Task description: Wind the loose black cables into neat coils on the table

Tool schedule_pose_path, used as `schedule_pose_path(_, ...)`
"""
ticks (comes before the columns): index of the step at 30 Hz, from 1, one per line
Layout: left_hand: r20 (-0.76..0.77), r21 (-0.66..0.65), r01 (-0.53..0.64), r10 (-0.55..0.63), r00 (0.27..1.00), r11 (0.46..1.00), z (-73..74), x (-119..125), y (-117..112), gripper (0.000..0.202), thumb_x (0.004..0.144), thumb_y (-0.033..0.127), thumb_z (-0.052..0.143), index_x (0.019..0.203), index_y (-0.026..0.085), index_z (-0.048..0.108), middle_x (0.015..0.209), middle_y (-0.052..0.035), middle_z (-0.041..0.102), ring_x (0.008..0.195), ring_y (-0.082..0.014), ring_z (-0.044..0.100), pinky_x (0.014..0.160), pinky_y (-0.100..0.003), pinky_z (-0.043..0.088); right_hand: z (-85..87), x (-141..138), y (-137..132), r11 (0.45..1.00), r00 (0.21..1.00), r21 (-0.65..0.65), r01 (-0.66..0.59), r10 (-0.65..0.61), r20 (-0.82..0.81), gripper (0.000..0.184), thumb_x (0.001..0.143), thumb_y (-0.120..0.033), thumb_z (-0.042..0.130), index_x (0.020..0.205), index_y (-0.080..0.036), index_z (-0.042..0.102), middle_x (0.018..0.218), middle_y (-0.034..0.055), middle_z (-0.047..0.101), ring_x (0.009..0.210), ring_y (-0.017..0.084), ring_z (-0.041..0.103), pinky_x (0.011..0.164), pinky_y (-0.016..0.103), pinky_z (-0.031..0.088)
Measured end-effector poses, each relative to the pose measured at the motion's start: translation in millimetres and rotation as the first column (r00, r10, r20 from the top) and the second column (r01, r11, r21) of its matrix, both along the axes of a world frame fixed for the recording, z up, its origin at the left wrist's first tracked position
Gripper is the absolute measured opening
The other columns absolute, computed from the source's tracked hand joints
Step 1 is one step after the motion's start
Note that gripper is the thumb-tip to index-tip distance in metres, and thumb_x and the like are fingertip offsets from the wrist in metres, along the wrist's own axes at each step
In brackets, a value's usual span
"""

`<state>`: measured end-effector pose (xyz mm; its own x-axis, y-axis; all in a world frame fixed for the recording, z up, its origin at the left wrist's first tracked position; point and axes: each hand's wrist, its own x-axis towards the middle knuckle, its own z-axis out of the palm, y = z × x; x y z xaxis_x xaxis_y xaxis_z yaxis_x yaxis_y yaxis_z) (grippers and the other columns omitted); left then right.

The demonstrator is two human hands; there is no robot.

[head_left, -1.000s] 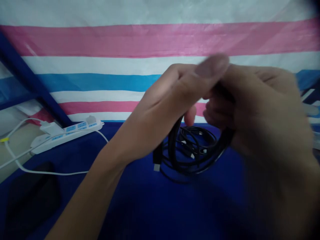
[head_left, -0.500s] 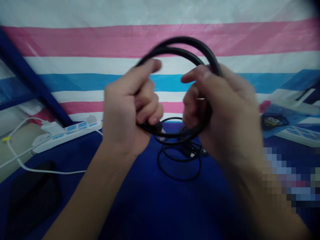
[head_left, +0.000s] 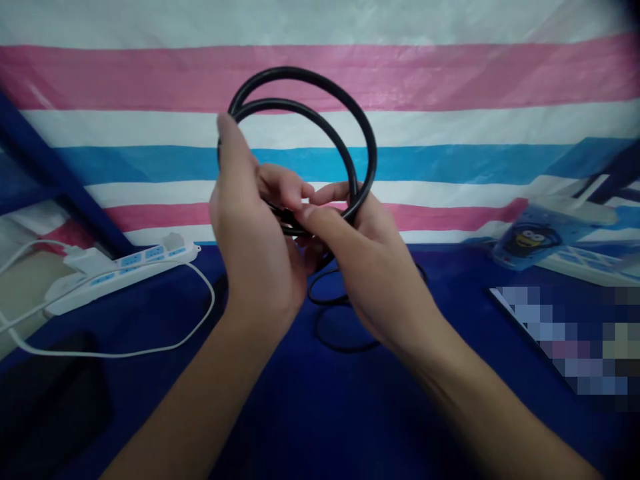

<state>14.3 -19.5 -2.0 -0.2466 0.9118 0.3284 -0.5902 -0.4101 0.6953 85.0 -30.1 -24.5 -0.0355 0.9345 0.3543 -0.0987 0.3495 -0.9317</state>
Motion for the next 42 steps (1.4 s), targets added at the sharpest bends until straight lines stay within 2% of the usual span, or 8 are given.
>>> schedule_pose_path(5,-0.15,0.184,0.14,-0.113,0.982,0.973,6.0,-15.3,9.0,0.033,0.083,0.022,0.052,0.054,0.015,0.037,0.046,0.0059,0.04,0.044,-0.0012,0.046,0.054,-0.018,0.047,9.9,26.9,1.0,0.995,0.985,0.066,-0.074,0.063,0.158,0.024,0.083,-0.037,0.052,0.091,-0.019,0.038,0.058,-0.0054,0.039,0.038,0.0,0.037,0.033,0.012,0.024)
schedule_pose_path(13,-0.505,-0.188,0.346,-0.393,0.769,0.919,16.3,-46.3,12.9,0.03,0.08,0.023,0.052,0.055,0.016,0.036,0.041,0.0091,0.019,0.026,0.0027,0.018,0.028,-0.009,0.017,24.6,60.2,-4.5,0.99,0.808,0.027,-0.139,0.098,0.581,0.025,0.076,-0.025,0.06,0.098,-0.017,0.05,0.06,-0.0037,0.041,0.043,-0.002,0.033,0.035,0.011,0.027)
schedule_pose_path(21,-0.037,0.082,0.411,-0.409,0.912,0.908,10.3,-12.1,-6.3,0.052,0.091,0.032,0.026,0.049,0.017,0.002,0.038,0.003,-0.001,0.023,-0.0047,0.013,0.028,-0.021,0.015,26.5,58.4,7.7,0.999,0.994,0.041,-0.001,-0.004,0.105,0.025,0.069,-0.034,0.067,0.081,-0.017,0.054,0.066,0.0004,0.045,0.05,0.001,0.043,0.039,0.014,0.03)
schedule_pose_path(26,-0.11,0.169,0.244,-0.228,0.967,0.955,6.8,-5.3,-14.7,0.051,0.089,0.023,0.034,0.05,0.016,0.001,0.038,0.0034,0.002,0.025,-0.0042,0.015,0.029,-0.021,0.017,27.7,46.2,4.7,0.958,0.959,-0.103,-0.266,0.253,-0.129,0.015,0.075,-0.028,0.062,0.075,-0.015,0.054,0.078,0.0026,0.054,0.066,0.002,0.052,0.059,0.015,0.047)
schedule_pose_path(30,-0.161,0.142,0.231,-0.207,0.965,0.963,12.1,-11.9,-9.6,0.051,0.088,0.023,0.034,0.048,0.015,0.004,0.037,0.0031,0.005,0.024,-0.0039,0.018,0.028,-0.019,0.021,21.1,33.6,-1.4,0.936,0.919,0.003,-0.352,0.347,-0.19,0.018,0.081,-0.028,0.057,0.078,-0.015,0.047,0.061,-0.0026,0.042,0.056,-0.001,0.048,0.06,0.013,0.046)
schedule_pose_path(33,-0.342,-0.018,0.351,-0.335,0.878,0.936,17.5,-24.7,-3.4,0.048,0.083,0.024,0.04,0.042,0.017,0.017,0.034,0.0046,0.011,0.022,-0.0035,0.016,0.025,-0.018,0.02,16.9,37.3,-1.5,0.963,0.959,0.089,-0.254,0.263,-0.104,0.016,0.08,-0.028,0.057,0.088,-0.018,0.047,0.053,-0.0063,0.022,0.04,-0.003,0.026,0.044,0.013,0.036)
schedule_pose_path(38,-0.757,-0.31,0.372,-0.464,0.461,0.875,12.0,-45.8,8.8,0.037,0.074,0.028,0.055,0.04,0.014,0.046,0.033,0.0037,0.027,0.026,-0.001,0.023,0.025,-0.012,0.018,12.8,41.5,4.5,0.989,0.828,0.105,-0.1,0.025,0.56,0.005,0.075,-0.015,0.053,0.079,-0.013,0.053,0.068,-0.0015,0.049,0.053,-0.001,0.039,0.043,0.012,0.027)
schedule_pose_path(42,-0.831,-0.198,0.367,-0.354,0.429,0.909,4.9,-45.9,13.1,0.031,0.073,0.027,0.06,0.047,0.01,0.058,0.038,0.004,0.03,0.033,0.0028,0.027,0.03,-0.006,0.017,9.7,34.3,6.8,0.99,0.83,0.08,-0.117,0.054,0.554,0.007,0.075,-0.018,0.053,0.075,-0.011,0.053,0.069,-0.0005,0.053,0.058,-0.001,0.042,0.047,0.011,0.03)
